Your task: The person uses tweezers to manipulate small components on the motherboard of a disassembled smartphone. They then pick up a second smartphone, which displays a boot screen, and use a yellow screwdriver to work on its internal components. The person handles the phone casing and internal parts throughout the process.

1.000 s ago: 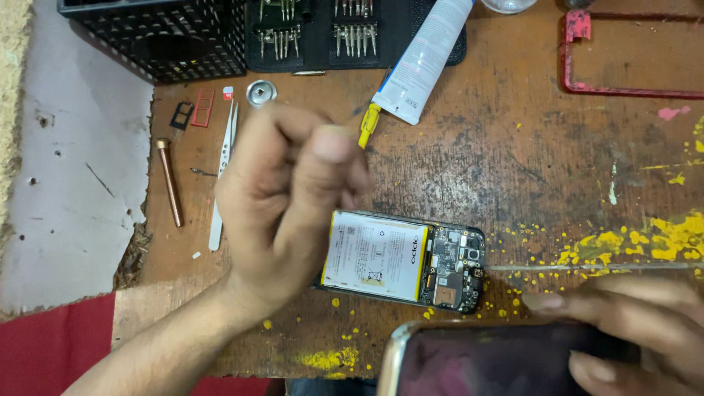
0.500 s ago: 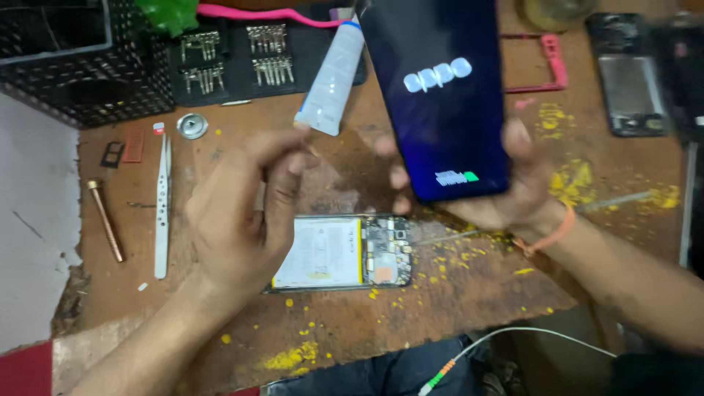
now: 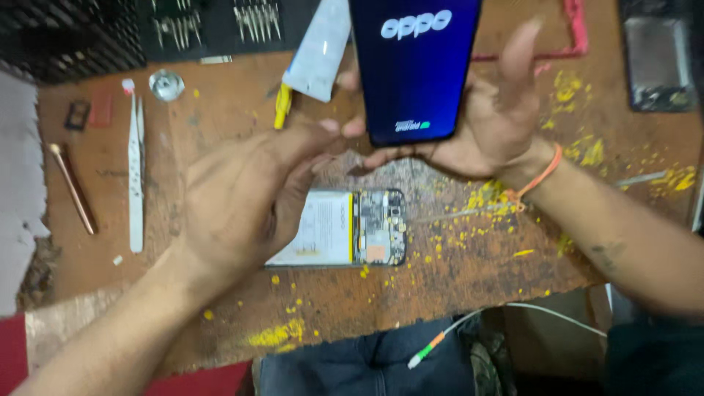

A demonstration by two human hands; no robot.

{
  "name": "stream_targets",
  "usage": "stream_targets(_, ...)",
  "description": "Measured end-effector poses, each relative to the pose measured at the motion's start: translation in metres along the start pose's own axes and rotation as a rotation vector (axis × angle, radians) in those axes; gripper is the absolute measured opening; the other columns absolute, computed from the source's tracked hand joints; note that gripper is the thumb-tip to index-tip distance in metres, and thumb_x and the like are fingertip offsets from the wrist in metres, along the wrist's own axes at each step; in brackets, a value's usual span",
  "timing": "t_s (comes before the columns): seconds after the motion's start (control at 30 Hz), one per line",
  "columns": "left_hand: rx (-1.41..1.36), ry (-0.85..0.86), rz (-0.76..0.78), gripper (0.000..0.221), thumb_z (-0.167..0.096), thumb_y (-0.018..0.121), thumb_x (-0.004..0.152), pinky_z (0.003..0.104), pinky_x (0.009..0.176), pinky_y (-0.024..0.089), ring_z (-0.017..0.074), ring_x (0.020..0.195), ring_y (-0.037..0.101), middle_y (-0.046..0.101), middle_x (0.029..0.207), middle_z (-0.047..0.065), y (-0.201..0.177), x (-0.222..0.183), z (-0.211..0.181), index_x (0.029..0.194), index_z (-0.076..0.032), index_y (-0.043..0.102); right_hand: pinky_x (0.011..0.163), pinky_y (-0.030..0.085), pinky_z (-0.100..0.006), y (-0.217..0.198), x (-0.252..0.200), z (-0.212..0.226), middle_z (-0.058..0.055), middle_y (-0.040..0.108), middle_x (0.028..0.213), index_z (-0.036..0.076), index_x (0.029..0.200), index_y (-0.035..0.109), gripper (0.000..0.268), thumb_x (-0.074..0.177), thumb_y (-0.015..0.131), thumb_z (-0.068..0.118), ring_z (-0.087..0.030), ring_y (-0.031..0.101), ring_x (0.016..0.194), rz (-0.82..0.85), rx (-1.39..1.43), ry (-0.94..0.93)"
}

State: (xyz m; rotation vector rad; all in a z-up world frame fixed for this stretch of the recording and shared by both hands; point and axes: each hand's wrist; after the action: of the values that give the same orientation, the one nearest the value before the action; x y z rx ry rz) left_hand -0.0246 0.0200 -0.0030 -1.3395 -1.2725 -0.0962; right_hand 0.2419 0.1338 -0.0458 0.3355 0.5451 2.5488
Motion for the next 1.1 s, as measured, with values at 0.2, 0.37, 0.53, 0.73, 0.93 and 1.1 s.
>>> stream_targets(0.2, -0.105, -0.100, 0.215, 0.036, -0.018, 0.086, 0.100, 0.034, 0.069, 0.055, 0.0217, 0.078, 0.071, 0.073, 0.113, 0.010, -0.006, 0.003, 0.004, 0.122, 0.001, 0.064, 0.088, 0.059, -0.072, -0.023, -0.007, -0.006, -0.032, 0.047, 0.147, -0.003, 0.153, 0.034, 0.117, 0.082, 0.050, 0.089, -0.054, 0.052, 0.128, -0.057, -0.217, -0.033)
stream_targets(0.37, -0.194, 0.011, 0.451, 0.076, -0.050, 0.090, 0.066, 0.047, 0.087, 0.052, 0.0334, 0.099, 0.066, 0.067, 0.102, 0.012, -0.006, 0.015, 0.008, 0.121, -0.005, 0.063, 0.094, 0.058, -0.069, -0.033, -0.007, -0.009, -0.025, 0.052, 0.136, -0.003, 0.149, 0.036, 0.101, 0.091, 0.049, 0.080, -0.050, 0.053, 0.135, -0.031, -0.240, 0.063)
stream_targets(0.53, -0.050, -0.015, 0.677, 0.113, -0.058, 0.086, 0.050, 0.049, 0.098, 0.045, 0.0326, 0.117, 0.057, 0.062, 0.122, 0.011, -0.014, 0.015, -0.001, 0.145, -0.006, 0.053, 0.095, 0.059, -0.064, -0.045, -0.010, -0.017, -0.033, 0.055, 0.137, -0.003, 0.145, 0.044, 0.094, 0.094, 0.047, 0.075, -0.047, 0.057, 0.127, 0.058, -0.200, 0.047)
stream_targets(0.73, -0.012, -0.050, 0.675, 0.113, -0.052, 0.089, 0.058, 0.049, 0.100, 0.046, 0.0364, 0.116, 0.055, 0.057, 0.122, 0.015, -0.004, 0.006, -0.004, 0.148, 0.000, 0.046, 0.095, 0.060, -0.060, -0.046, -0.009, -0.015, -0.039, 0.054, 0.136, -0.006, 0.141, 0.046, 0.093, 0.095, 0.045, 0.075, -0.046, 0.061, 0.123, 0.040, -0.286, 0.063)
stream_targets(0.93, -0.036, -0.103, 0.636, 0.104, -0.057, 0.086, 0.068, 0.049, 0.095, 0.046, 0.0400, 0.110, 0.056, 0.055, 0.121, 0.020, 0.015, 0.007, -0.011, 0.143, 0.003, 0.048, 0.091, 0.060, -0.061, -0.038, -0.004, -0.012, -0.041, 0.054, 0.137, -0.008, 0.135, 0.044, 0.092, 0.097, 0.041, 0.076, -0.049, 0.062, 0.115, 0.021, -0.345, 0.098)
stream_targets(1.1, -0.131, -0.017, 0.586, 0.092, -0.062, 0.082, 0.076, 0.049, 0.095, 0.050, 0.0412, 0.108, 0.061, 0.059, 0.115, 0.021, 0.018, 0.026, -0.002, 0.134, 0.003, 0.052, 0.097, 0.062, -0.063, -0.030, -0.002, -0.008, -0.038, 0.052, 0.138, -0.005, 0.147, 0.036, 0.106, 0.089, 0.045, 0.084, -0.049, 0.057, 0.130, 0.100, -0.244, -0.012)
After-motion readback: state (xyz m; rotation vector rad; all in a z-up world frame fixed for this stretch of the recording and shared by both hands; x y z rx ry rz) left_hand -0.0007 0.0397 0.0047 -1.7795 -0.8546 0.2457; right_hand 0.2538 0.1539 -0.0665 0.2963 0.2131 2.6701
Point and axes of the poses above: each hand's wrist, its own x-axis towards the middle knuckle, its own y-axis out of the palm, z = x × y
